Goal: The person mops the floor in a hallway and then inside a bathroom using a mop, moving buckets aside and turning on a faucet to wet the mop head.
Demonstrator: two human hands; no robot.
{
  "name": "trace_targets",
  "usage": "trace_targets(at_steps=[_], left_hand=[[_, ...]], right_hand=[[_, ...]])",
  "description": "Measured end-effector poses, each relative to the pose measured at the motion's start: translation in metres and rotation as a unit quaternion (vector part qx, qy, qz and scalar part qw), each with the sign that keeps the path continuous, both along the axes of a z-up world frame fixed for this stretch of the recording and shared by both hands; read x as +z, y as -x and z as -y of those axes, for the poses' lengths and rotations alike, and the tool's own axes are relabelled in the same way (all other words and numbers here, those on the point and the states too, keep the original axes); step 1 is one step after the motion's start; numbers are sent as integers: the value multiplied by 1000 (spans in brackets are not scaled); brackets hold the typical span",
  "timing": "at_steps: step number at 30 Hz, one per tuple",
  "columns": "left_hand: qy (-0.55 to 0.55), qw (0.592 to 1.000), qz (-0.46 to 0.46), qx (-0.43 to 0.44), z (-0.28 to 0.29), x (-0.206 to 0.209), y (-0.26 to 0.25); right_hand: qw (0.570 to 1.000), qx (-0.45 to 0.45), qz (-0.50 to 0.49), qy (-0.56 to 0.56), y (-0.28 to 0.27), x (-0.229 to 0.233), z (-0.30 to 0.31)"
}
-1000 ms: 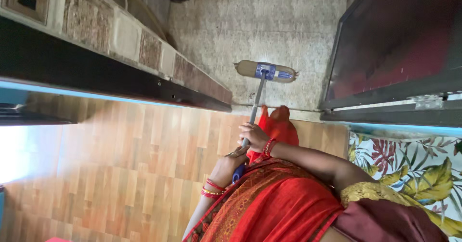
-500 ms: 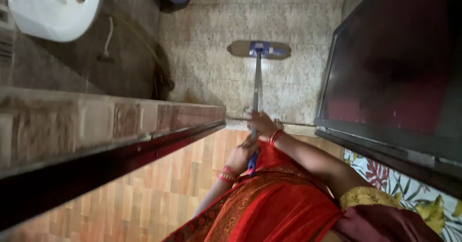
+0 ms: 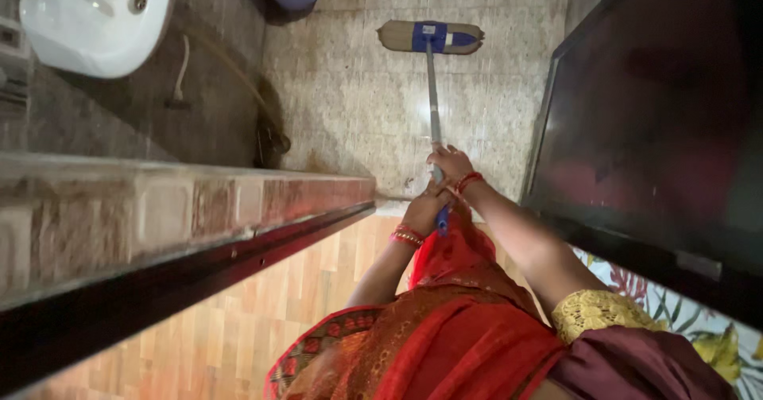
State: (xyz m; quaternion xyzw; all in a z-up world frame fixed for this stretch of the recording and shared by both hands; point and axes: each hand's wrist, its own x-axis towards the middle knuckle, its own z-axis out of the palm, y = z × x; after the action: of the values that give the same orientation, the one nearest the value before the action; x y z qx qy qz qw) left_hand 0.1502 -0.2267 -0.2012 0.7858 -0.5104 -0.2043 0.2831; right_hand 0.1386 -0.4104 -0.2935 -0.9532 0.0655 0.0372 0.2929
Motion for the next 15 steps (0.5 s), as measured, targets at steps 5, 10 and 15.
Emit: trace_targets(at_steps=[5,10,15], left_hand=[[31,998,-46,-32,-102,66,36],[-69,989,-124,-30,-209,140,76],[-22,988,-151,28,-270,191,113]], right_hand=[[999,-13,-32,-31,63,34,-107],[995,-24,91,-13,128,79,-222],[997,71,6,-35,149,107,-273]])
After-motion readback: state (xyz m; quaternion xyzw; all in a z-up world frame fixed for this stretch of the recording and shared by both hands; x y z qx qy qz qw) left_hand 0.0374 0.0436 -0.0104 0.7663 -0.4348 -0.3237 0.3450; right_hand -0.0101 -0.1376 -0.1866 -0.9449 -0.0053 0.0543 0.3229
